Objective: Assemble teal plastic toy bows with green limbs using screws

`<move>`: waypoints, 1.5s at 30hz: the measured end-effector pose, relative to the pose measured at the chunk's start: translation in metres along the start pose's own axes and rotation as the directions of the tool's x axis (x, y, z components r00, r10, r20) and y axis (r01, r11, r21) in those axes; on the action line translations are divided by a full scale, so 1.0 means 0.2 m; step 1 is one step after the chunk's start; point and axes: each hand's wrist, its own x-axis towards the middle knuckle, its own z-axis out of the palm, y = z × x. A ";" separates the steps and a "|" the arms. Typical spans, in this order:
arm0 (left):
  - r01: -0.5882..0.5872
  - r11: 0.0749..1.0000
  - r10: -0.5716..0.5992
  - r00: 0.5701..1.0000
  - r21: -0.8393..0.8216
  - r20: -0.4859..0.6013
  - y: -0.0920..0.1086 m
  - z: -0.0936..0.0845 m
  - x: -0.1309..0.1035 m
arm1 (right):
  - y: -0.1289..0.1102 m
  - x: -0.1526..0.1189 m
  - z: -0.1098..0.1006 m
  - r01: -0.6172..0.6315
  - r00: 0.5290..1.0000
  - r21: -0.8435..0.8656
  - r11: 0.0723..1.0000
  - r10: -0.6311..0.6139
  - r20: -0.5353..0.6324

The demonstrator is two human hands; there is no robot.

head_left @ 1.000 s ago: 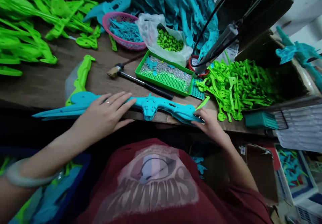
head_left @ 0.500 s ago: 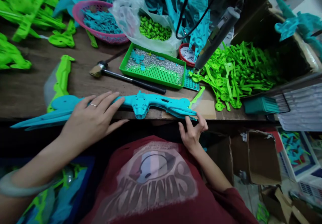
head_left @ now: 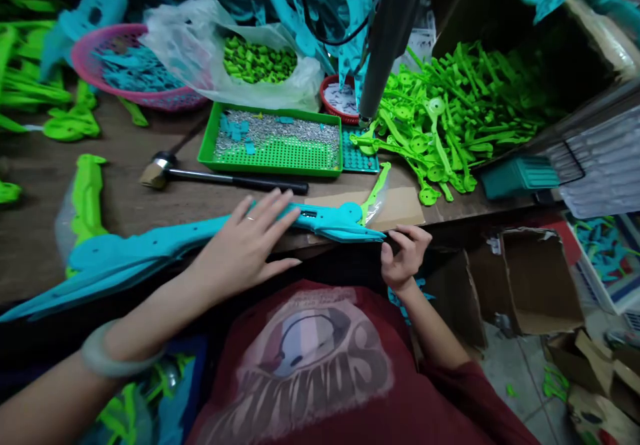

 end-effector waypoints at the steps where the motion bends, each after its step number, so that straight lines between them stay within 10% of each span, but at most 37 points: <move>1: -0.019 1.000 0.019 1.000 0.024 0.005 0.00 0.04 0.00 | 0.01 0.03 -0.03 0.048 0.998 0.021 0.999 -0.049 0.031; 5: -0.050 0.998 0.051 0.997 0.032 -0.053 -0.01 0.08 -0.04 | 0.08 0.20 -0.08 0.118 0.992 0.064 0.991 -0.120 0.034; 9: 0.115 0.993 -0.113 0.984 0.007 -0.135 -0.02 -0.01 -0.15 | 0.24 0.52 0.09 -0.126 0.989 0.199 0.972 0.139 -0.050; 13: 0.045 0.999 -0.042 0.982 0.012 -0.184 -0.04 0.00 -0.27 | 0.31 0.89 0.46 -0.294 0.936 0.582 0.759 0.105 0.336; 19: -0.017 0.997 0.043 0.936 0.078 -0.349 -0.03 0.17 -0.22 | 0.11 1.21 0.83 -0.517 0.696 0.674 0.527 -0.199 0.690; 22: 0.040 0.995 0.002 0.901 0.089 -0.434 0.01 0.24 -0.13 | -0.04 1.22 0.92 -0.618 0.637 0.653 0.438 -0.208 0.742; 30: 0.115 0.992 -0.077 0.852 0.041 -0.518 0.10 0.29 -0.06 | -0.23 0.96 1.24 -0.526 0.845 0.786 0.324 0.095 0.526; 45: 0.090 0.988 -0.143 0.839 -0.126 -0.525 0.08 0.25 -0.06 | -0.22 0.88 1.32 -0.569 0.821 0.748 0.342 0.185 0.540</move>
